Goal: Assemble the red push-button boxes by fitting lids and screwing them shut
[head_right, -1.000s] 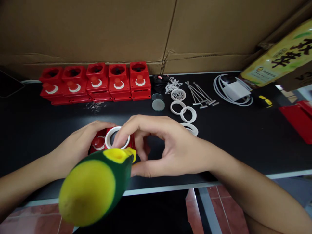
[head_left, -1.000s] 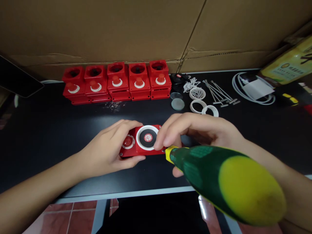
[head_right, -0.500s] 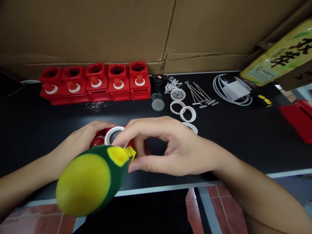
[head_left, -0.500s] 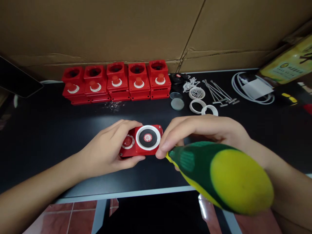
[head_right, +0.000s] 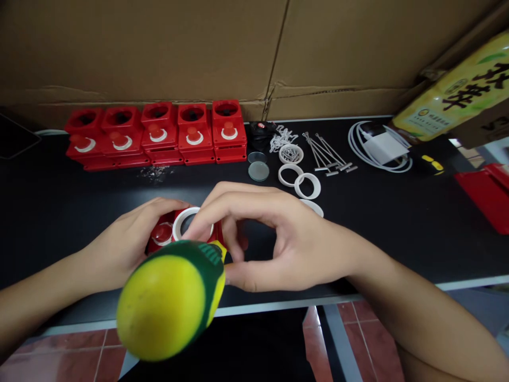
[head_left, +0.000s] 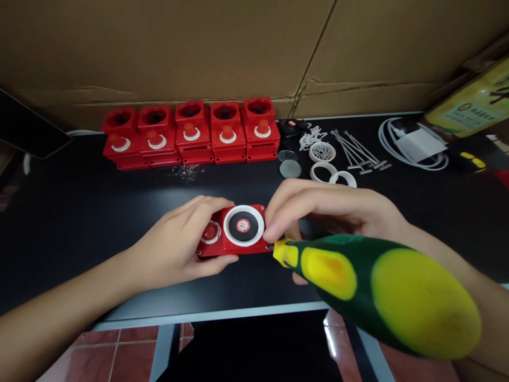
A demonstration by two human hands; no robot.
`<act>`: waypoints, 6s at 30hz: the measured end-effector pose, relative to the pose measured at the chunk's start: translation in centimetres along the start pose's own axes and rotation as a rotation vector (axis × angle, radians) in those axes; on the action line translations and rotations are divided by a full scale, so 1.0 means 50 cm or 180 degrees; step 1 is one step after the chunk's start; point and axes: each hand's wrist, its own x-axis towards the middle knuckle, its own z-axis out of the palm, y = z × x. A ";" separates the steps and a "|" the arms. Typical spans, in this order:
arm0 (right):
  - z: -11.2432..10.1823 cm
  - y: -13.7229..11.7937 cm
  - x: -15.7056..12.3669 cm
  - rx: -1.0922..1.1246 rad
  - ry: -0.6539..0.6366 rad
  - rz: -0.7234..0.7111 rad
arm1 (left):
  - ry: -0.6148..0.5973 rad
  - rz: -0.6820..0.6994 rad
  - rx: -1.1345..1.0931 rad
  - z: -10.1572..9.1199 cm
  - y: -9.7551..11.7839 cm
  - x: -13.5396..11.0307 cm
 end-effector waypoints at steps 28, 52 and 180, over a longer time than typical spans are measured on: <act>0.012 -0.012 -0.005 -0.0242 0.0089 0.0055 | -0.0087 -0.0098 -0.0019 -0.001 0.000 0.000; 0.006 -0.007 -0.001 -0.0219 0.0009 0.0038 | -0.0070 -0.0042 0.0121 -0.002 0.009 0.004; 0.007 0.007 -0.012 0.0386 0.0077 0.0083 | 0.0044 -0.0083 -0.0237 0.002 0.003 0.004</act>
